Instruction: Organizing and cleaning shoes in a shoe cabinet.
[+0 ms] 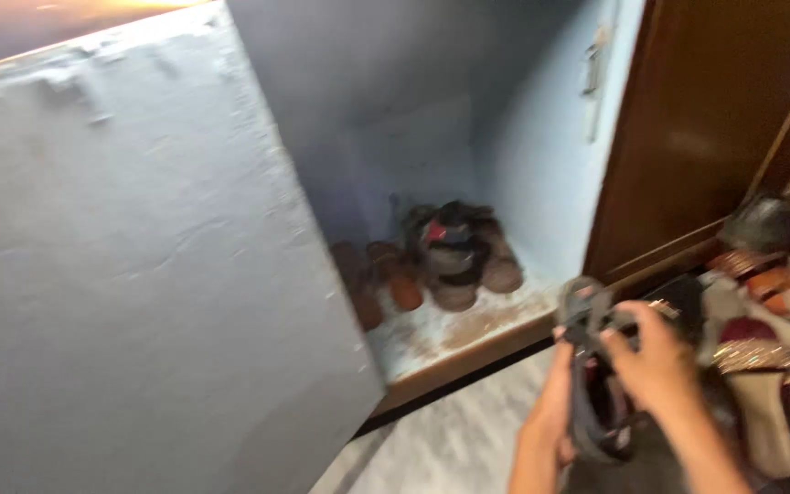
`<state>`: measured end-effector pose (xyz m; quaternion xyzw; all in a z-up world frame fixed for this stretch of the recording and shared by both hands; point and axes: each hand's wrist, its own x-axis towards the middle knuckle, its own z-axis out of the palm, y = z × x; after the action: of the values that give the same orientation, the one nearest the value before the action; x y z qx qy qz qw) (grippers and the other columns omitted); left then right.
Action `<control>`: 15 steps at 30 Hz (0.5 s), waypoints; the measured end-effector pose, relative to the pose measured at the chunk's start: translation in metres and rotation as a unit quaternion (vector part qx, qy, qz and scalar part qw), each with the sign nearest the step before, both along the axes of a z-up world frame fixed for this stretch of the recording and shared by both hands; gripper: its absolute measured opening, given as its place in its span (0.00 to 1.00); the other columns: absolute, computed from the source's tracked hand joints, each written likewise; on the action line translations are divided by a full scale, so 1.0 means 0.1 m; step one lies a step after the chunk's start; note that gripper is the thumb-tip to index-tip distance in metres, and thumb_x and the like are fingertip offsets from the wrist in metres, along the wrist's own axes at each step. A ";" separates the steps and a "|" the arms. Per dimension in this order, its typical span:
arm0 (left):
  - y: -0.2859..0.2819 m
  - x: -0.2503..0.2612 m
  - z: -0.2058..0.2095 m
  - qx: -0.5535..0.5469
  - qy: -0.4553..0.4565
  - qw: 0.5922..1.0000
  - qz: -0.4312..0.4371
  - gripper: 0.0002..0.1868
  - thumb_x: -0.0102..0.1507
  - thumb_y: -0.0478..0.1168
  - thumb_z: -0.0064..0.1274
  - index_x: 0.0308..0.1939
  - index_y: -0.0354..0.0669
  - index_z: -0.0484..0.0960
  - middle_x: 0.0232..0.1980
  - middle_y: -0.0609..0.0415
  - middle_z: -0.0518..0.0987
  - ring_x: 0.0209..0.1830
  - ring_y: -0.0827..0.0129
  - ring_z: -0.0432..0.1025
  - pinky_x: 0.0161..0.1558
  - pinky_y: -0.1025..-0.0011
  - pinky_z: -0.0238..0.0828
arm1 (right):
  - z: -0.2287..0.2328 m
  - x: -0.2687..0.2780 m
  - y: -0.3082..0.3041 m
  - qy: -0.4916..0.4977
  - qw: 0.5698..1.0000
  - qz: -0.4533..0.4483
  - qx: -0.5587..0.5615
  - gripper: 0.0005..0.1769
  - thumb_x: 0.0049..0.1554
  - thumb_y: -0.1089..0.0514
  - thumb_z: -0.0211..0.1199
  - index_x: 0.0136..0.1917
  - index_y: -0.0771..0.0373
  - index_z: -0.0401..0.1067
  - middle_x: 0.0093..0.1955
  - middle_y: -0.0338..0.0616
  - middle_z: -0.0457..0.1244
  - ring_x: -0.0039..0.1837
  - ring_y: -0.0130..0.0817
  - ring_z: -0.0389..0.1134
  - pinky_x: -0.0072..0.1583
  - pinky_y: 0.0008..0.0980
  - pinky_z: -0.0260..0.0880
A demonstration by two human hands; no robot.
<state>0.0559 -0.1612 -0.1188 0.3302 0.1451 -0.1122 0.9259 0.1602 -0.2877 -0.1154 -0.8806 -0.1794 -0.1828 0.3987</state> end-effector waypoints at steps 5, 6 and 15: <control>0.05 0.35 -0.12 -0.014 -0.058 0.998 -0.021 0.44 0.69 0.81 0.36 0.46 0.43 0.82 0.33 0.50 0.81 0.26 0.63 0.77 0.30 0.69 0.76 | 0.36 0.06 0.07 0.162 0.986 -0.023 -0.037 0.29 0.55 0.50 0.65 0.70 0.48 0.68 0.55 0.60 0.69 0.55 0.56 0.73 0.58 0.47 0.72; 0.02 0.30 -0.01 -0.002 -0.065 0.997 -0.040 0.46 0.69 0.82 0.34 0.46 0.42 0.83 0.33 0.49 0.81 0.26 0.62 0.76 0.30 0.69 0.76 | 0.38 0.03 0.01 0.178 0.983 -0.023 -0.024 0.30 0.54 0.50 0.65 0.70 0.48 0.68 0.57 0.58 0.69 0.56 0.56 0.73 0.58 0.47 0.72; 0.03 -0.14 0.18 0.077 -0.040 0.996 -0.028 0.49 0.69 0.83 0.31 0.48 0.40 0.82 0.32 0.49 0.81 0.27 0.61 0.79 0.31 0.65 0.79 | 0.53 -0.26 -0.06 0.209 0.977 -0.014 -0.049 0.30 0.54 0.47 0.67 0.70 0.48 0.67 0.61 0.56 0.69 0.64 0.56 0.70 0.64 0.47 0.69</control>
<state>0.0422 -0.1579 -0.1012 0.4087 0.1066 -0.1133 0.8993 0.1341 -0.2939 -0.0620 -0.9203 -0.0886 0.0083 0.3810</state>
